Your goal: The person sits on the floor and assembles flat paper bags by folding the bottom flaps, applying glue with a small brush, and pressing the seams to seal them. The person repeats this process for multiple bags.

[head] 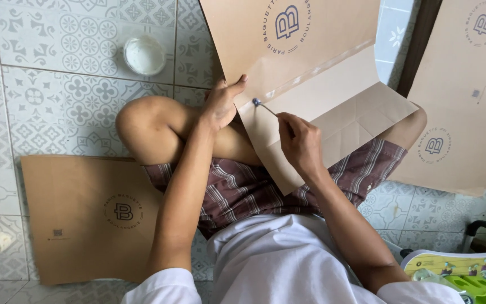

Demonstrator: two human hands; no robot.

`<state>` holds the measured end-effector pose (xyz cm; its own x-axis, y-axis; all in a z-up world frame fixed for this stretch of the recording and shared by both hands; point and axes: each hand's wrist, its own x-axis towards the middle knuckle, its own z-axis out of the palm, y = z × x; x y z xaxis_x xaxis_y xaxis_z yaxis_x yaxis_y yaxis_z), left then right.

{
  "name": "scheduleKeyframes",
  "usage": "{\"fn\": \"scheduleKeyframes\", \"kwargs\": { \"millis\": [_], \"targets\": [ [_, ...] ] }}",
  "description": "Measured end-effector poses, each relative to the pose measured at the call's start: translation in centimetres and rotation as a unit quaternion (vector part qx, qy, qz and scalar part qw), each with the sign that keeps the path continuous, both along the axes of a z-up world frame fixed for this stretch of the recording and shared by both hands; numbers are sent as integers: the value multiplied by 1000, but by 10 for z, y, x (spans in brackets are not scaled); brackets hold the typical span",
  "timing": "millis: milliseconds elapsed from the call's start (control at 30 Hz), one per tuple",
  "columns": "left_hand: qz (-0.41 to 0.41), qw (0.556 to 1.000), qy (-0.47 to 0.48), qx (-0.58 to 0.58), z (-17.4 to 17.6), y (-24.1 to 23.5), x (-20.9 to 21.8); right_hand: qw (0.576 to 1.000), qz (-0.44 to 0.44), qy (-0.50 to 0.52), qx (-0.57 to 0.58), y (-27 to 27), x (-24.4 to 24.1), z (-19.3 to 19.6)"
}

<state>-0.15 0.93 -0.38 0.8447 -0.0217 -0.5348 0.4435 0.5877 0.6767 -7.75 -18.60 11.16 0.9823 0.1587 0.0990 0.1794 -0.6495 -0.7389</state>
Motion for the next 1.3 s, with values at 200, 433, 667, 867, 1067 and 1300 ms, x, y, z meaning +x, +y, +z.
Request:
{"fn": "scheduleKeyframes", "kwargs": {
  "millis": [200,433,667,867,1067,1300],
  "targets": [
    [-10,1000,5,-25,-6,3,-1,999,35,-6,25,26,-18,-3],
    [-6,1000,-11,-18,1,0,1,999,22,-22,22,14,-14,-6],
    [-6,1000,-19,-18,-9,2,0,999,15,-24,17,-5,-2,-9],
    [-3,999,-15,-34,-4,-4,-3,999,36,-21,2,16,-22,-12],
    [4,1000,-5,-18,8,-1,-1,999,-10,-35,-1,-10,-6,-24],
    [-109,984,76,118,12,-3,7,998,-16,16,62,2,-9,-16]
  ]
}}
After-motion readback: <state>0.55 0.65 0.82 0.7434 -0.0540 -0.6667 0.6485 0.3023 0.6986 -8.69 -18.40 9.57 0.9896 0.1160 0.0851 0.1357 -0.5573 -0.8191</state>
